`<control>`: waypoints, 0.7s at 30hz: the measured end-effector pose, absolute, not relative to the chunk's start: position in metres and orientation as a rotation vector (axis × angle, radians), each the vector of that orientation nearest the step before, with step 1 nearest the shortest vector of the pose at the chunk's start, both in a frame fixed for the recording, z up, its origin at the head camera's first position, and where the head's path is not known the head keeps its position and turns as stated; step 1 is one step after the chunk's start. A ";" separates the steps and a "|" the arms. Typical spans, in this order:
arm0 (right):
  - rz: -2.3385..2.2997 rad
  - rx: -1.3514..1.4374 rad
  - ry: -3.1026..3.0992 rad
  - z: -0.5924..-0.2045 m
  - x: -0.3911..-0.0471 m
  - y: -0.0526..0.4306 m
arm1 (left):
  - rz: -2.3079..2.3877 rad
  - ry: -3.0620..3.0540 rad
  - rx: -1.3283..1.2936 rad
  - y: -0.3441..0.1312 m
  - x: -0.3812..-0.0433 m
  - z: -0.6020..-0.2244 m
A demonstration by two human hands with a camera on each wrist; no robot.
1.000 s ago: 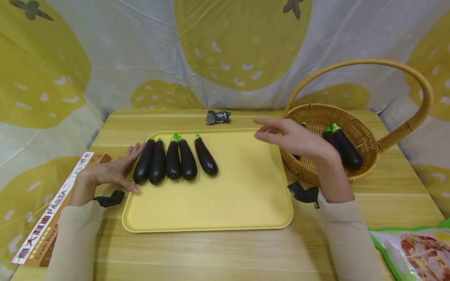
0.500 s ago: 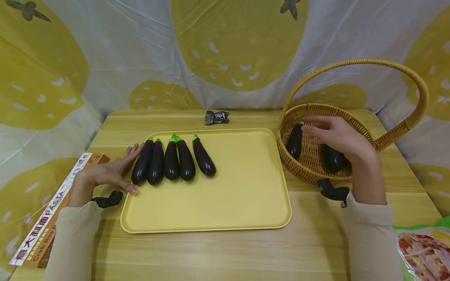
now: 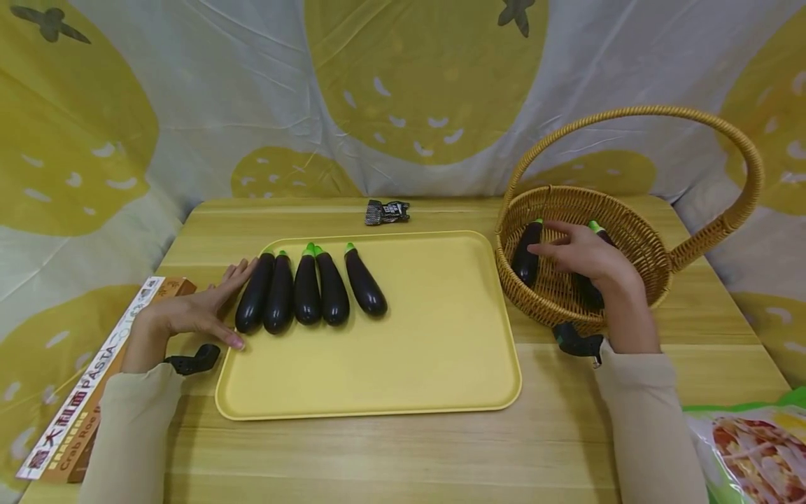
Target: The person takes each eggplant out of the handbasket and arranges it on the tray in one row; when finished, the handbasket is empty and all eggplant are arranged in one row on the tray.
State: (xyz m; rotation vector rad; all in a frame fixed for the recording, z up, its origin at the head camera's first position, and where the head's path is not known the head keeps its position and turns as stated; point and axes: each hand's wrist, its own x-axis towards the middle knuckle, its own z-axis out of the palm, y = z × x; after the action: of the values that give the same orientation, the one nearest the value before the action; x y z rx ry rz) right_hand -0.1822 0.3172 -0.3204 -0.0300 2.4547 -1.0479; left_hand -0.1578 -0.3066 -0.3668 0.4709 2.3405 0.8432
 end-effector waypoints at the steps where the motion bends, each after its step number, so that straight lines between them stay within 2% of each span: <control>1: -1.044 -0.027 2.455 -0.321 -0.182 0.316 | 0.844 2.340 0.471 -0.307 -0.158 -0.367; 21: -1.051 0.015 2.456 -0.332 -0.185 0.306 | 0.882 2.320 0.476 -0.309 -0.158 -0.367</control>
State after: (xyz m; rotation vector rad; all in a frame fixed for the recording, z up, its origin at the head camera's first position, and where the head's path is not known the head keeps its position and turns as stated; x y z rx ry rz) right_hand -0.1850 0.3056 -0.3322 0.0152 2.4556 -1.0514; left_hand -0.1576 -0.3094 -0.3671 0.4763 2.3198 0.8819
